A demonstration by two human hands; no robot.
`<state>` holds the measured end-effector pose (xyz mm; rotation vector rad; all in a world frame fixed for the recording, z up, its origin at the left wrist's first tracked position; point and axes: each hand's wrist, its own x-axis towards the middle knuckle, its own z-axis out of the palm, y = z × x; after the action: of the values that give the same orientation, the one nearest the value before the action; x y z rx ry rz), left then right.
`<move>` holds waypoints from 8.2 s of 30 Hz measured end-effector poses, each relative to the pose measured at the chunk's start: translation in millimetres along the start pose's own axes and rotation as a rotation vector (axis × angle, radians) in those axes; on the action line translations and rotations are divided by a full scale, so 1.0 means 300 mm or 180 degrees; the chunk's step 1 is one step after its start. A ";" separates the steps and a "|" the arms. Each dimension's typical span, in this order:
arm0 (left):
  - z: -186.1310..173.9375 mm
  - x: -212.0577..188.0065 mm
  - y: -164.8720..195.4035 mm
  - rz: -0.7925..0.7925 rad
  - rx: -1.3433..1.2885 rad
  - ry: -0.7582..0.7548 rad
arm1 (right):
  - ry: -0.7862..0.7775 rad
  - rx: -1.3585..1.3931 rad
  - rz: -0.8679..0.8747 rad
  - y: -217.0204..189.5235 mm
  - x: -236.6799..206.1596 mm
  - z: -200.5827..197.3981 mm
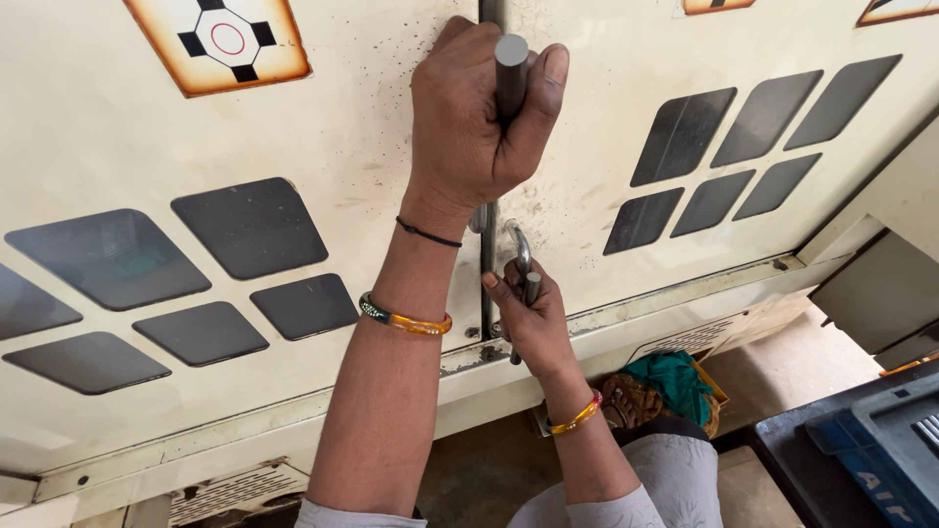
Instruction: The person opens a CNC machine door using a handle and two metal rods, then inserts a metal rod into the machine's chuck. They press a button on the control panel and close the door.
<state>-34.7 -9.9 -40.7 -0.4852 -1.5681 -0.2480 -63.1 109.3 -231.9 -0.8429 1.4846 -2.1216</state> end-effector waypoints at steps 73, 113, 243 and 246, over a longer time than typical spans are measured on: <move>-0.004 -0.005 0.002 -0.0050 0.0041 -0.0037 | -0.0011 -0.0372 0.0546 -0.064 0.067 -0.039; 0.002 -0.006 -0.011 -0.0014 0.0015 0.0063 | -0.0006 -0.0130 0.0470 -0.001 0.061 -0.064; -0.010 -0.022 -0.007 -0.0250 -0.0487 0.0008 | -0.0685 -0.0651 -0.2784 -0.089 0.195 -0.005; -0.012 -0.022 -0.007 -0.0254 -0.0489 0.0008 | -0.0692 -0.0651 -0.2787 -0.089 0.195 -0.006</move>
<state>-32.4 -14.3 -46.7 -0.5421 -1.5747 -0.4322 -107.0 82.3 -193.4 -2.0180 1.3625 -2.3182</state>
